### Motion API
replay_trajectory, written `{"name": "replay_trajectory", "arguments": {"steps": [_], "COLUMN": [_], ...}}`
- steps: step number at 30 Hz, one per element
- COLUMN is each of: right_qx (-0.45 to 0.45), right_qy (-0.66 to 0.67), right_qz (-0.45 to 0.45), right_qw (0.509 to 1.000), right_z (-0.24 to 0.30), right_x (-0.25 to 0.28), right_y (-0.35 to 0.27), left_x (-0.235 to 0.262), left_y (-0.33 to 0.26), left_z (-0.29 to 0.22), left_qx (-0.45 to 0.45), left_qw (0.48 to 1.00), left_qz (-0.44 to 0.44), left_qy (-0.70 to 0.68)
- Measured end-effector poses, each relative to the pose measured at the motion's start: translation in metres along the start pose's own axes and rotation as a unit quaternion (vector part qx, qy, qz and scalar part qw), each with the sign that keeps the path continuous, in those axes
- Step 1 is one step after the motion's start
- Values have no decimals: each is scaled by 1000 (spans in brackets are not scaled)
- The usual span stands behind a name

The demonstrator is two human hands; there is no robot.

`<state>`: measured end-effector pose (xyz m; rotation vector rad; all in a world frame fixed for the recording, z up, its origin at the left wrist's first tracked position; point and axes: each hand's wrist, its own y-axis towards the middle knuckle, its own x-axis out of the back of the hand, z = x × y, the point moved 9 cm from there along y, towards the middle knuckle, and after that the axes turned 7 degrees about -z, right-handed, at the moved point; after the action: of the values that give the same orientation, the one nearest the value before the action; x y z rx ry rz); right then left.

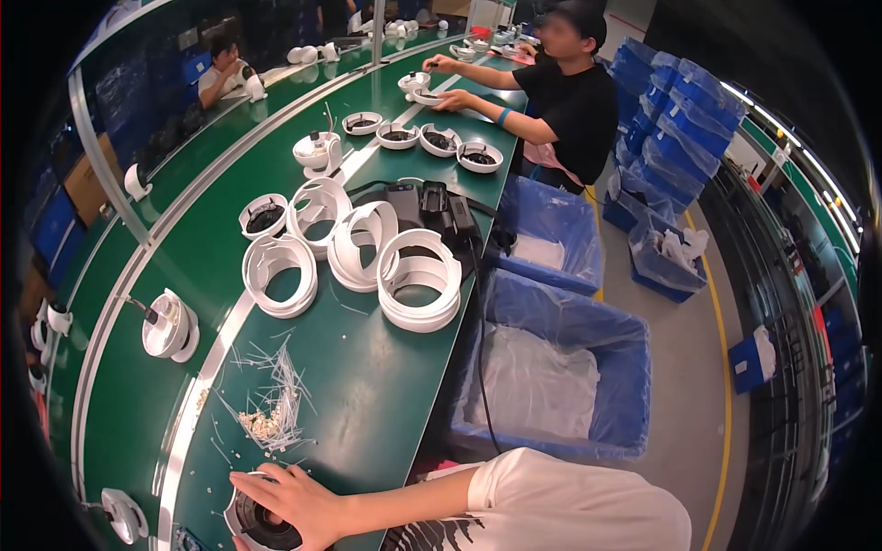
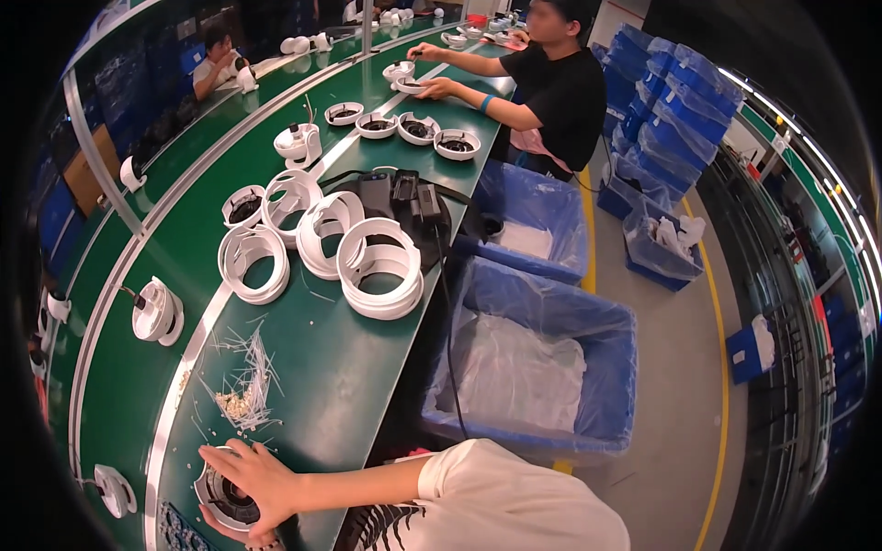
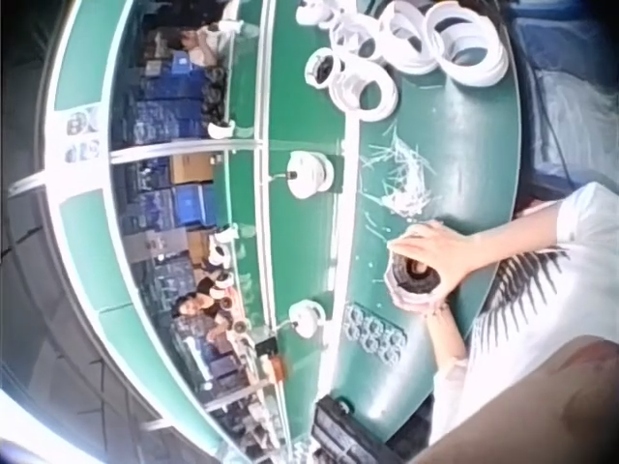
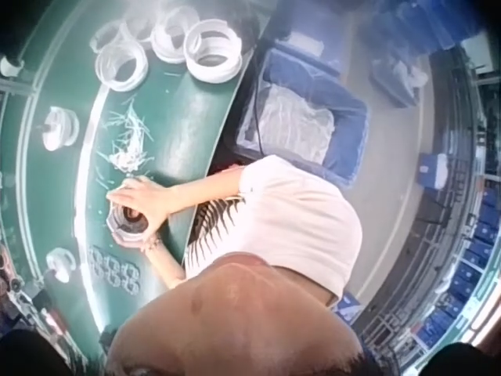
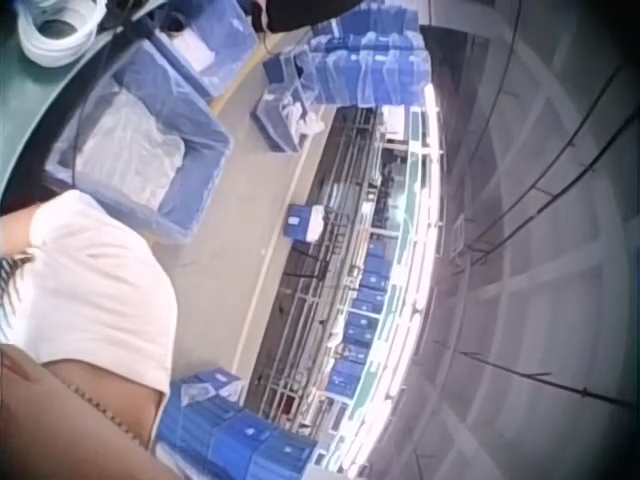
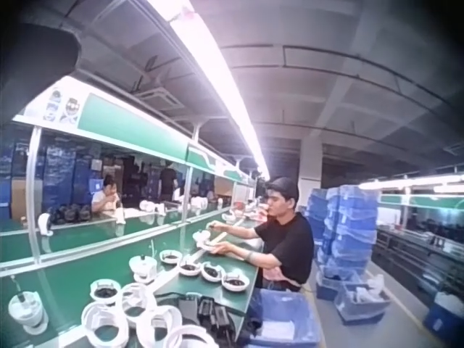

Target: The recorder is assembling dome-style security cameras on a factory production line.

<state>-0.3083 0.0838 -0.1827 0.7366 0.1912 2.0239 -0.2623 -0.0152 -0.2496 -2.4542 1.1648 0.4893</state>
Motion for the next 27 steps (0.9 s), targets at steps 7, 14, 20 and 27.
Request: {"name": "replay_trajectory", "arguments": {"steps": [7, 14, 20, 27], "right_qx": [24, 62, 128, 127], "right_qy": [33, 1, -15, -280], "right_qz": [-128, -103, -137, -183], "right_qw": [991, 993, 982, 934], "right_z": [-1, -11, -18, -103], "right_x": [20, 41, 82, 128], "right_y": [-9, 15, 25, 98], "left_x": [-31, -60, 6, 64], "left_y": [2, 21, 90, 224], "left_z": [0, -13, -5, -75], "left_qx": [9, 24, 150, 2], "left_qw": [984, 984, 979, 989], "left_qz": [145, 110, -39, -84], "left_qy": [-104, -137, -129, -123]}}
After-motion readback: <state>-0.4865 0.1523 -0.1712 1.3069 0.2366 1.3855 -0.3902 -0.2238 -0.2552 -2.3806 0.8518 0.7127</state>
